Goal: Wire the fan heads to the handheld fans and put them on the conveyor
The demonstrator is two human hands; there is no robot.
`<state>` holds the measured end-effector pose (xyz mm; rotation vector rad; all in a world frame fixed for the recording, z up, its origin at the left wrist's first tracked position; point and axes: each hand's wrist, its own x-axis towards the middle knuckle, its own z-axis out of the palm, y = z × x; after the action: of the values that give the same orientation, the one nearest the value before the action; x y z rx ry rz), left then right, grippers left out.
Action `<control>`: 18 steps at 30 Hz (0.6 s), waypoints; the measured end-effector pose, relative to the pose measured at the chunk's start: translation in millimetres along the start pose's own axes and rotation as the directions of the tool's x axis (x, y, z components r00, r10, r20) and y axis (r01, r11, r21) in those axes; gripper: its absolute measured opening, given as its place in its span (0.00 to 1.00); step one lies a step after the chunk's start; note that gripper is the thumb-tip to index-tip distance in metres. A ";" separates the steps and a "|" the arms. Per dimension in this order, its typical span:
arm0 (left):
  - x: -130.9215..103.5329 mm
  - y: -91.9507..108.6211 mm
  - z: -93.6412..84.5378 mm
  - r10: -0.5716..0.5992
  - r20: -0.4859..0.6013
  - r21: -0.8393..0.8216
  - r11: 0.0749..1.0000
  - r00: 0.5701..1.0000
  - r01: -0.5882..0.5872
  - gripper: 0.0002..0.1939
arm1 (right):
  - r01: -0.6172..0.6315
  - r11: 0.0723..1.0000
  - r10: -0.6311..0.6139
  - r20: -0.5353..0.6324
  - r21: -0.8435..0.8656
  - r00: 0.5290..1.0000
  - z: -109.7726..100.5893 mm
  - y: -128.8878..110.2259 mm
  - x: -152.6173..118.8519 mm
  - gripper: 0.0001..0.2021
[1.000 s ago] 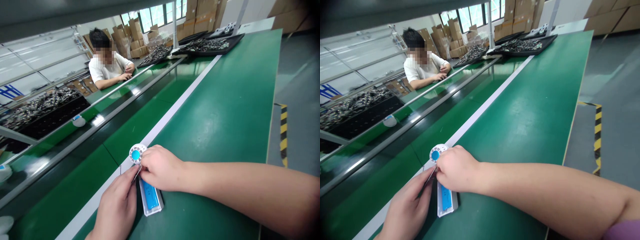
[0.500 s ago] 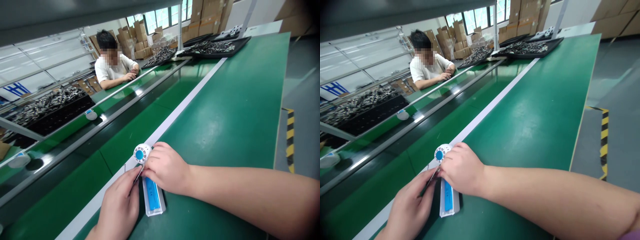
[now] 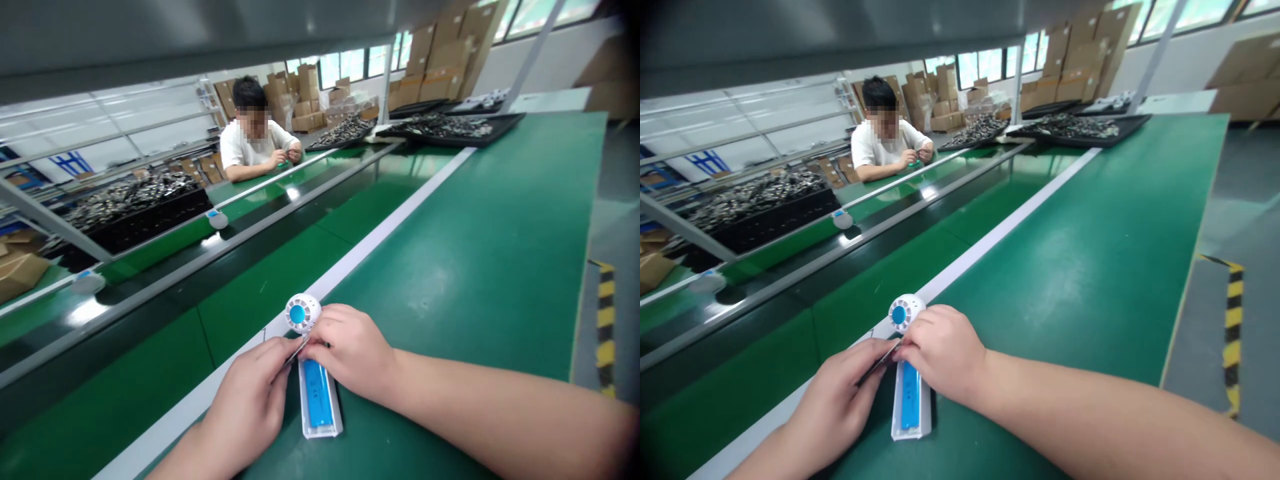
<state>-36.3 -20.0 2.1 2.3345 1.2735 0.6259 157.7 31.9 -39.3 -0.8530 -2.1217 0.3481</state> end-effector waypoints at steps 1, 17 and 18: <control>0.4 -0.1 -0.8 -0.017 0.016 -0.036 0.999 1.000 0.018 0.21 | -0.025 0.999 0.025 -0.003 0.023 1.000 0.6 -0.4 0.1 0.08; 16.9 -23.8 -0.7 -0.714 -0.001 -0.941 0.238 0.700 0.242 0.08 | -0.185 0.971 0.167 0.127 0.151 0.978 -7.5 6.2 8.5 0.03; 18.2 -30.6 -3.7 -0.761 -0.042 -0.959 0.212 0.647 0.187 0.09 | -0.209 0.965 0.188 0.137 0.158 0.973 -6.9 7.1 8.8 0.03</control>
<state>-50.3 11.4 -8.1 0.6975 1.2756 1.3420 162.3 42.8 -33.4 -0.9667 -2.0837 0.6930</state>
